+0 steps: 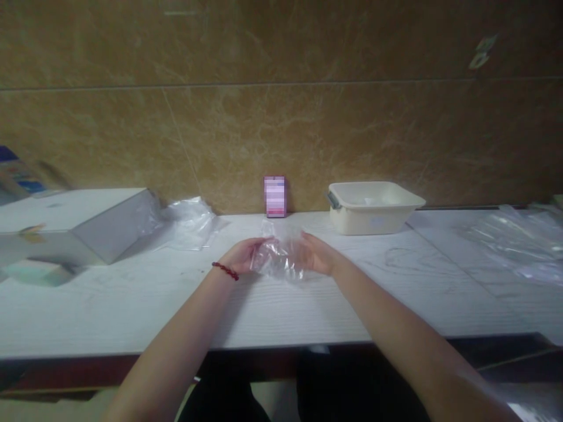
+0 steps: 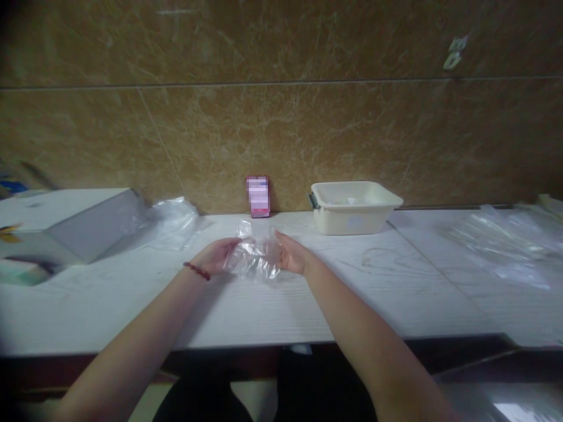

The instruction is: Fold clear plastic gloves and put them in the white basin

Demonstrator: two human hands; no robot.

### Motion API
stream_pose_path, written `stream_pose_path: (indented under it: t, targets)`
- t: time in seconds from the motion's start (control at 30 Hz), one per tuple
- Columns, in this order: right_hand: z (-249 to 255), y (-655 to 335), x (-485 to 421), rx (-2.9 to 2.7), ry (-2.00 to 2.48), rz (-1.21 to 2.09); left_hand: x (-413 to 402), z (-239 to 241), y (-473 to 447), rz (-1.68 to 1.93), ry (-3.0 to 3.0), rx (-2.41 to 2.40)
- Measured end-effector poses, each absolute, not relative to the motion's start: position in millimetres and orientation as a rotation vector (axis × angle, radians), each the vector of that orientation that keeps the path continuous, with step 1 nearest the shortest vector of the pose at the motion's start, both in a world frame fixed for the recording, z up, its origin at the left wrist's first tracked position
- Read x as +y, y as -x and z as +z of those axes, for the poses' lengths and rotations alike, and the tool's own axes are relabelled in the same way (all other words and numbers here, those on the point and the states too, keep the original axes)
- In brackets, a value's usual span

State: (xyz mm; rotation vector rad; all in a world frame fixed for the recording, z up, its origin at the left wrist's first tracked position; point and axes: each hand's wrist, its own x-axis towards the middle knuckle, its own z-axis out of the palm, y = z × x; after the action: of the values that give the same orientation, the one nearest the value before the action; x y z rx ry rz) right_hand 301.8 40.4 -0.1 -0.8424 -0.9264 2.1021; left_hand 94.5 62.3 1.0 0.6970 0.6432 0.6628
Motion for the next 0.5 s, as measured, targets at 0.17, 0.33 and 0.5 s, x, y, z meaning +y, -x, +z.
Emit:
stream_pose_path:
  t: [0.17,0.33,0.5]
  targets:
    - [-11.8,-295.9,34.4,-1.145,0.824,2.026,64.3,-8.7,-91.7,0.729,-0.684,0.679]
    - [-14.9,-298.1,34.1,-1.141,0.941,1.94,60.2,-10.6,-92.1,0.741,-0.733,0.729]
    - [-13.7,-300.3,34.7,-1.15,0.992,1.904,57.5,-16.2,-93.8,0.766,-0.808,0.713]
